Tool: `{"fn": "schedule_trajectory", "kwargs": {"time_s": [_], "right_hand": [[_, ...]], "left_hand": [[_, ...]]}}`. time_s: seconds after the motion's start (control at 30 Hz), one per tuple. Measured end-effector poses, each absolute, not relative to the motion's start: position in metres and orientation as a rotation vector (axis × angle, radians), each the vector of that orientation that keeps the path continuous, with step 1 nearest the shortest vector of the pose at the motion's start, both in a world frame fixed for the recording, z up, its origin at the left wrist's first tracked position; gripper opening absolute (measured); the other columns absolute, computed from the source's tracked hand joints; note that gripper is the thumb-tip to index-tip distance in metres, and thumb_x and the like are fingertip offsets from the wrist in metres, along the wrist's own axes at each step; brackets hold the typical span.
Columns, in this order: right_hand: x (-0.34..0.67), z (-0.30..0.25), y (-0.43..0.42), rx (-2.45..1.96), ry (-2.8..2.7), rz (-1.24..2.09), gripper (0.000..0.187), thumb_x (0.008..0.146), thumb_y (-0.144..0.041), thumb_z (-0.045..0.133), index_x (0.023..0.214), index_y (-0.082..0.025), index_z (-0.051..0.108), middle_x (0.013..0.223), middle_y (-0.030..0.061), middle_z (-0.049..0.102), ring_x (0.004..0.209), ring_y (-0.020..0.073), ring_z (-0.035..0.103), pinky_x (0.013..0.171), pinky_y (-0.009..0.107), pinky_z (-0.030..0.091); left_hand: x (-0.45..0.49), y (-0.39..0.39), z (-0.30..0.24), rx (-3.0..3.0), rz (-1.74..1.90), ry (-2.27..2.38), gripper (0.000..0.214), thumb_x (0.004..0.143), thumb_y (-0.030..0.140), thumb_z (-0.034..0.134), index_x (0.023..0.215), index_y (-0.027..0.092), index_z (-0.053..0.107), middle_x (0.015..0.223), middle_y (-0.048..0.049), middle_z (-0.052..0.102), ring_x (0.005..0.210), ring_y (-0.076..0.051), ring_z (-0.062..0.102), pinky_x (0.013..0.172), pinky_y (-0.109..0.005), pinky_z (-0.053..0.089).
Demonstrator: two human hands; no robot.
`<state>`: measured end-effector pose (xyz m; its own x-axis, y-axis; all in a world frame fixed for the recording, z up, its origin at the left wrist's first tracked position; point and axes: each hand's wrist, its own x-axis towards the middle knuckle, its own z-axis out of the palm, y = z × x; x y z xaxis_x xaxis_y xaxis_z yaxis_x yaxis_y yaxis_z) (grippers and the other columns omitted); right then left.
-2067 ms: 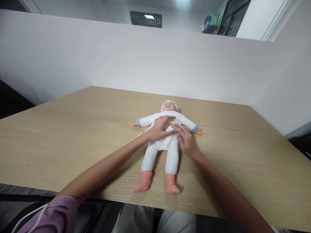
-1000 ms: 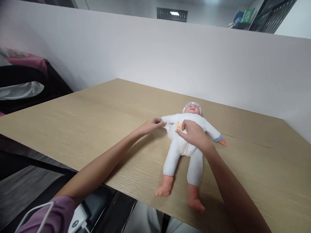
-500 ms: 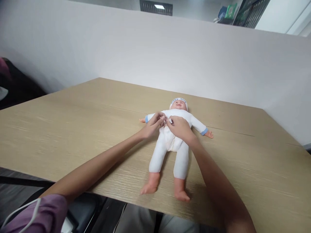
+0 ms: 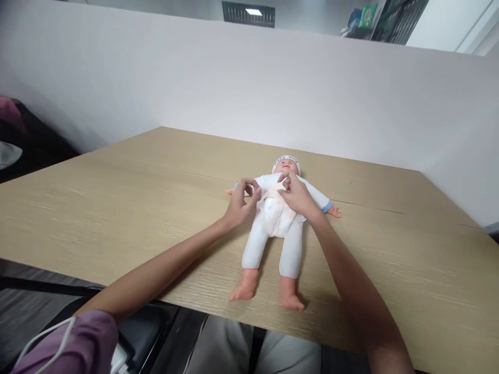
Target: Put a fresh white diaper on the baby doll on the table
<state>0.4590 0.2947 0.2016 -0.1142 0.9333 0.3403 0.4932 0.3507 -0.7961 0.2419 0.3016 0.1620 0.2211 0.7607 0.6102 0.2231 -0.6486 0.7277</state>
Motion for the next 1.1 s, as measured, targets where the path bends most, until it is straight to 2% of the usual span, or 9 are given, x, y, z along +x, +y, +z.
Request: {"fn": "schedule_trajectory", "kwargs": {"time_s": [0.07, 0.2, 0.37, 0.53, 0.67, 0.8, 0.93, 1.0, 1.1], "right_hand": [[0.456, 0.210, 0.273, -1.279, -1.751, 0.598, 0.018, 0.089, -0.030, 0.065, 0.104, -0.025, 0.058, 0.081, -0.0052, 0.051, 0.072, 0.0159, 0.052, 0.071, 0.030, 0.044], [0.444, 0.212, 0.199, -1.178, -1.896, 0.615, 0.008, 0.098, -0.030, 0.062, 0.103, -0.024, 0.060, 0.100, 0.0036, 0.068, 0.094, 0.0206, 0.067, 0.082, 0.033, 0.055], [0.450, 0.176, 0.136, -1.299, -2.058, 0.670, 0.006, 0.103, -0.026, 0.056, 0.100, -0.025, 0.061, 0.092, 0.0008, 0.070, 0.081, 0.0173, 0.068, 0.076, 0.031, 0.055], [0.461, 0.158, 0.143, -1.564, -2.025, 0.391, 0.015, 0.106, -0.037, 0.060, 0.101, -0.024, 0.066, 0.075, -0.0028, 0.066, 0.067, 0.0172, 0.064, 0.067, 0.031, 0.046], [0.455, 0.154, 0.155, -1.631, -2.035, 0.168, 0.022, 0.107, -0.040, 0.060, 0.106, -0.021, 0.069, 0.068, -0.0031, 0.064, 0.060, 0.0182, 0.062, 0.060, 0.032, 0.039], [0.450, 0.144, 0.152, -1.578, -2.017, 0.041, 0.023, 0.108, -0.036, 0.055, 0.111, -0.019, 0.070, 0.071, -0.0010, 0.067, 0.062, 0.0188, 0.064, 0.062, 0.031, 0.041], [0.450, 0.140, 0.147, -1.560, -1.998, 0.052, 0.021, 0.108, -0.034, 0.054, 0.111, -0.021, 0.071, 0.080, 0.0013, 0.070, 0.069, 0.0196, 0.067, 0.066, 0.031, 0.047], [0.449, 0.140, 0.146, -1.582, -1.994, 0.083, 0.022, 0.108, -0.036, 0.055, 0.113, -0.022, 0.071, 0.087, 0.0027, 0.071, 0.065, 0.0185, 0.065, 0.065, 0.032, 0.049], [0.447, 0.140, 0.143, -1.632, -1.982, 0.104, 0.025, 0.107, -0.039, 0.055, 0.119, -0.024, 0.070, 0.107, 0.0074, 0.073, 0.063, 0.0182, 0.064, 0.065, 0.034, 0.052]], "left_hand": [[0.238, 0.278, 0.177, 2.233, 1.342, 0.732, 0.022, 0.111, 0.039, 0.049, 0.101, 0.022, 0.058, 0.099, -0.0050, 0.067, 0.088, -0.020, 0.056, 0.087, -0.038, 0.045], [0.222, 0.238, 0.190, 2.707, 0.851, 0.324, 0.022, 0.111, 0.037, 0.051, 0.103, 0.022, 0.064, 0.102, -0.0062, 0.073, 0.096, -0.024, 0.059, 0.091, -0.040, 0.040], [0.200, 0.233, 0.178, 2.721, 0.491, 0.414, 0.023, 0.112, 0.039, 0.051, 0.105, 0.023, 0.066, 0.104, -0.0056, 0.074, 0.098, -0.024, 0.059, 0.091, -0.039, 0.039], [0.202, 0.247, 0.170, 2.518, 0.515, 0.699, 0.030, 0.108, 0.050, 0.055, 0.100, 0.022, 0.061, 0.096, -0.0051, 0.067, 0.096, -0.024, 0.057, 0.087, -0.036, 0.042], [0.222, 0.247, 0.164, 2.448, 0.599, 0.972, 0.038, 0.104, 0.056, 0.061, 0.089, 0.022, 0.055, 0.084, -0.0022, 0.061, 0.080, -0.022, 0.055, 0.078, -0.036, 0.040], [0.232, 0.246, 0.156, 2.488, 0.584, 1.039, 0.044, 0.100, 0.058, 0.069, 0.079, 0.022, 0.053, 0.077, -0.0013, 0.060, 0.080, -0.023, 0.055, 0.079, -0.036, 0.038], [0.228, 0.247, 0.154, 2.494, 0.600, 0.947, 0.037, 0.104, 0.047, 0.065, 0.080, 0.021, 0.055, 0.074, 0.0010, 0.064, 0.084, -0.022, 0.058, 0.087, -0.038, 0.036], [0.225, 0.246, 0.153, 2.498, 0.644, 0.918, 0.033, 0.106, 0.045, 0.062, 0.083, 0.021, 0.058, 0.079, 0.0003, 0.067, 0.087, -0.022, 0.060, 0.087, -0.039, 0.036], [0.223, 0.244, 0.152, 2.499, 0.762, 0.875, 0.023, 0.106, 0.041, 0.061, 0.097, 0.021, 0.065, 0.108, -0.0059, 0.071, 0.102, -0.025, 0.063, 0.089, -0.040, 0.039]]}}
